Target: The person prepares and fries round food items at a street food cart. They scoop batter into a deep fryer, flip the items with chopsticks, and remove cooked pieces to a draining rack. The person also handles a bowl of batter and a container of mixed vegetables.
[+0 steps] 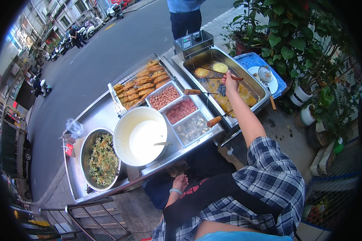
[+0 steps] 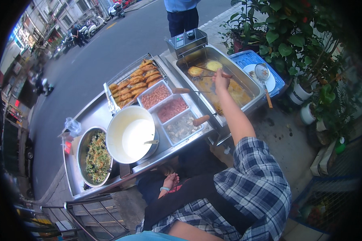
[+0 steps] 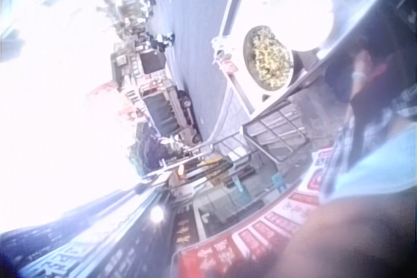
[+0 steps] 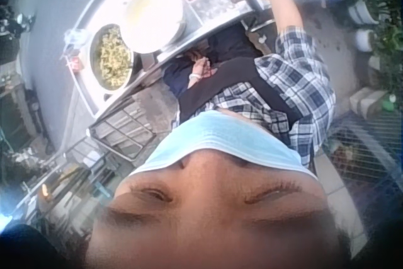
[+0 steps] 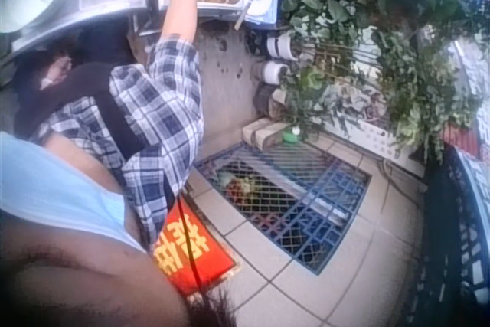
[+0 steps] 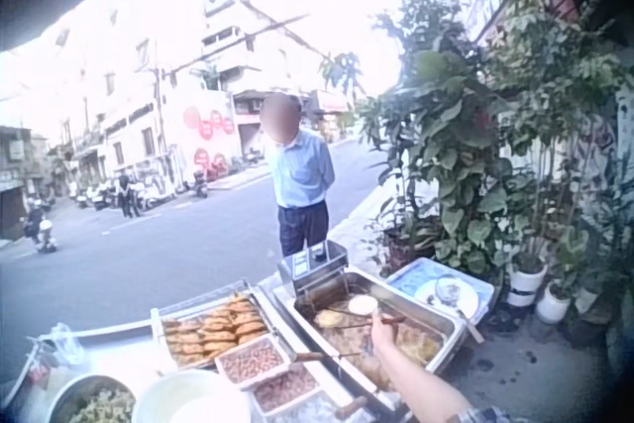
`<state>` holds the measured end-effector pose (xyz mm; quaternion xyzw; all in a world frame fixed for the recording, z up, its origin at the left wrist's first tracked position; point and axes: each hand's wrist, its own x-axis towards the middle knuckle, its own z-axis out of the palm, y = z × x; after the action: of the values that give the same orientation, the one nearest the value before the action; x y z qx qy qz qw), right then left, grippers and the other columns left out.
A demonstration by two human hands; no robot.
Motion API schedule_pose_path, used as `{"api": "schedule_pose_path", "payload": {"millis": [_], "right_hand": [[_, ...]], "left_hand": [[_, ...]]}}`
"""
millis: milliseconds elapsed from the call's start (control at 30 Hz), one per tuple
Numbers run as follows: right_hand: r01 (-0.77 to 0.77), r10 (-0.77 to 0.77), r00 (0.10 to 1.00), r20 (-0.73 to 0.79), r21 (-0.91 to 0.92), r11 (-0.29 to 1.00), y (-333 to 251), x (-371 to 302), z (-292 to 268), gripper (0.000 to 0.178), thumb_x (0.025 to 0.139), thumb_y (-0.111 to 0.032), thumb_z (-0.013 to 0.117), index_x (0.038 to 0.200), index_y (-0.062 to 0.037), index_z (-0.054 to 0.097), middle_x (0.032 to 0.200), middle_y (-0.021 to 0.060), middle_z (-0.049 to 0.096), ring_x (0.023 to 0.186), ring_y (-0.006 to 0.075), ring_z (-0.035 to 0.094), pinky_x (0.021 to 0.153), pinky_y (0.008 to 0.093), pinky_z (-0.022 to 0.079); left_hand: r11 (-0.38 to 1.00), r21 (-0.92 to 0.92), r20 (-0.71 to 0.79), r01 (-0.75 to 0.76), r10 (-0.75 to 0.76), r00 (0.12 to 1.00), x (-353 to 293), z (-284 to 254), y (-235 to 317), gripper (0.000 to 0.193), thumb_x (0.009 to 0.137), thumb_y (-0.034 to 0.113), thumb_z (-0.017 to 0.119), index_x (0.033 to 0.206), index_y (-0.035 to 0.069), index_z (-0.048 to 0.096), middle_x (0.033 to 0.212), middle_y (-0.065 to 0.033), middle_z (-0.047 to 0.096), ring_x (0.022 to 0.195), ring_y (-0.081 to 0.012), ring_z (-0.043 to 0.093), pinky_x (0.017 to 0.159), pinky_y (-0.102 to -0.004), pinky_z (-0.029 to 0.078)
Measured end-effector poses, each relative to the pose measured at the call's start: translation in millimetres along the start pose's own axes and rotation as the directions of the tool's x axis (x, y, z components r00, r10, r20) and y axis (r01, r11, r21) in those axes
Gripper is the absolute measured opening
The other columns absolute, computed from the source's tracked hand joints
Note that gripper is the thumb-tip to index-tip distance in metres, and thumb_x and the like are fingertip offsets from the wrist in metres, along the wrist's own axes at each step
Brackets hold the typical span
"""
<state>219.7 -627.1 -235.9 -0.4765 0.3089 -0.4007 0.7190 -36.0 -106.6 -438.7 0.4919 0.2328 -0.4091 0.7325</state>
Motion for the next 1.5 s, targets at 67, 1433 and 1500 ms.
{"api": "schedule_pose_path", "payload": {"millis": [67,1433,1500], "right_hand": [[0.015,-0.015,1.000,-0.003,-0.032,0.999,4,1,0,0.034,0.101,-0.028,0.067,0.114,0.0033,0.069,0.092,0.0122,0.072,0.071,0.0178,0.071,0.064,0.0297,0.059],[0.703,-0.492,0.706,0.509,-0.425,0.570,-95,-158,-153,0.012,0.094,-0.009,0.073,0.101,0.0002,0.077,0.092,0.0128,0.074,0.080,0.0210,0.071,0.071,0.0305,0.055],[0.699,-0.546,0.715,0.437,-0.418,0.580,-91,-156,-160,0.011,0.094,-0.008,0.074,0.099,0.0020,0.076,0.090,0.0129,0.073,0.078,0.0205,0.069,0.070,0.0304,0.054]], "left_hand": [[1.000,0.000,-0.003,0.002,-0.002,1.000,1,1,0,0.018,0.106,0.029,0.061,0.106,0.011,0.064,0.085,-0.0003,0.067,0.076,-0.0132,0.064,0.073,-0.0314,0.053],[0.998,-0.024,-0.055,0.055,-0.057,0.997,-7,9,5,0.017,0.108,0.028,0.058,0.104,0.013,0.063,0.083,0.0014,0.066,0.074,-0.0118,0.063,0.070,-0.0307,0.054],[0.999,-0.029,-0.051,0.033,-0.035,0.998,-7,8,4,0.017,0.108,0.028,0.058,0.104,0.013,0.064,0.083,0.0013,0.066,0.074,-0.0116,0.063,0.071,-0.0306,0.054]]}}
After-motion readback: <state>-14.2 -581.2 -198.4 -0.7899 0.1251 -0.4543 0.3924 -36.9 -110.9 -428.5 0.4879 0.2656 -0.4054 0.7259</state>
